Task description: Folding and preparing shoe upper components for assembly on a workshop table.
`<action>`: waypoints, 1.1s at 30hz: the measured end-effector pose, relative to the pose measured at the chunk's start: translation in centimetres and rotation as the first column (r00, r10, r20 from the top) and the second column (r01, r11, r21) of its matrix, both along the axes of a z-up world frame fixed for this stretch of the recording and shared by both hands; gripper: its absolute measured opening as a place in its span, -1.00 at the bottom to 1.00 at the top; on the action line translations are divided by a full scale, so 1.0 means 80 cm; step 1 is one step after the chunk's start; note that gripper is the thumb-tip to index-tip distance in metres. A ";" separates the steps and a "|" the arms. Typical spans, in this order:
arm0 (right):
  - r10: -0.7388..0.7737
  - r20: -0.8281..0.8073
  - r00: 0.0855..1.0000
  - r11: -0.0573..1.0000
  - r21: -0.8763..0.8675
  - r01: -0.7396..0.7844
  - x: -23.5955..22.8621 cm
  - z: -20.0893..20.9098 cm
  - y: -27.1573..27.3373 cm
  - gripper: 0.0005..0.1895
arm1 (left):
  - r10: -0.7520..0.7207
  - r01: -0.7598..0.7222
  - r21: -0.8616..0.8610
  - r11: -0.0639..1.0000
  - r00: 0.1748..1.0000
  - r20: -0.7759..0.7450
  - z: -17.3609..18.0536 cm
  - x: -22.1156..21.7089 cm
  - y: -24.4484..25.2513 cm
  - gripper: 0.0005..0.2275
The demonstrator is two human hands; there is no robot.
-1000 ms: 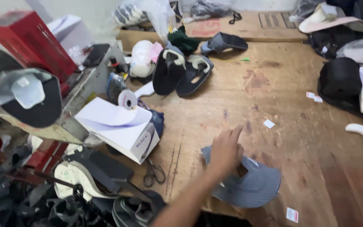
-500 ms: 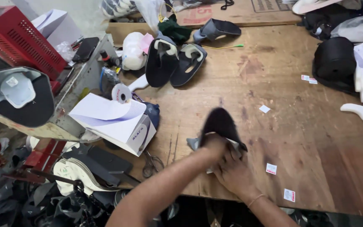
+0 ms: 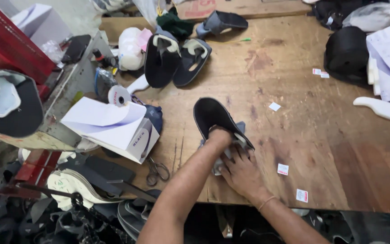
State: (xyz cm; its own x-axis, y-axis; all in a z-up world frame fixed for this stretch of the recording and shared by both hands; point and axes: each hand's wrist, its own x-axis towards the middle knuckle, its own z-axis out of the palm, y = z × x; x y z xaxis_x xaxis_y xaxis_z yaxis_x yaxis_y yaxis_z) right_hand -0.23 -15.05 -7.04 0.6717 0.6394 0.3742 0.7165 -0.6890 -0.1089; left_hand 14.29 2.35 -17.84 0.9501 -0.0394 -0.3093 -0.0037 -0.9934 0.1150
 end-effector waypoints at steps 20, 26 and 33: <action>0.012 0.033 0.999 0.999 -0.051 -0.010 -0.001 0.006 0.000 -0.53 | -0.162 0.266 -0.442 0.857 0.952 0.259 0.075 -0.128 -0.022 -0.77; 0.051 0.039 0.998 0.992 -0.118 -0.046 0.008 -0.023 -0.011 -0.52 | -0.233 0.256 -0.298 0.920 0.966 0.111 0.169 -0.133 -0.007 -0.62; -0.018 0.063 0.998 1.000 0.019 0.017 -0.002 -0.018 -0.004 -0.43 | -0.241 0.235 -0.074 0.969 0.967 -0.078 0.080 -0.093 -0.016 -0.50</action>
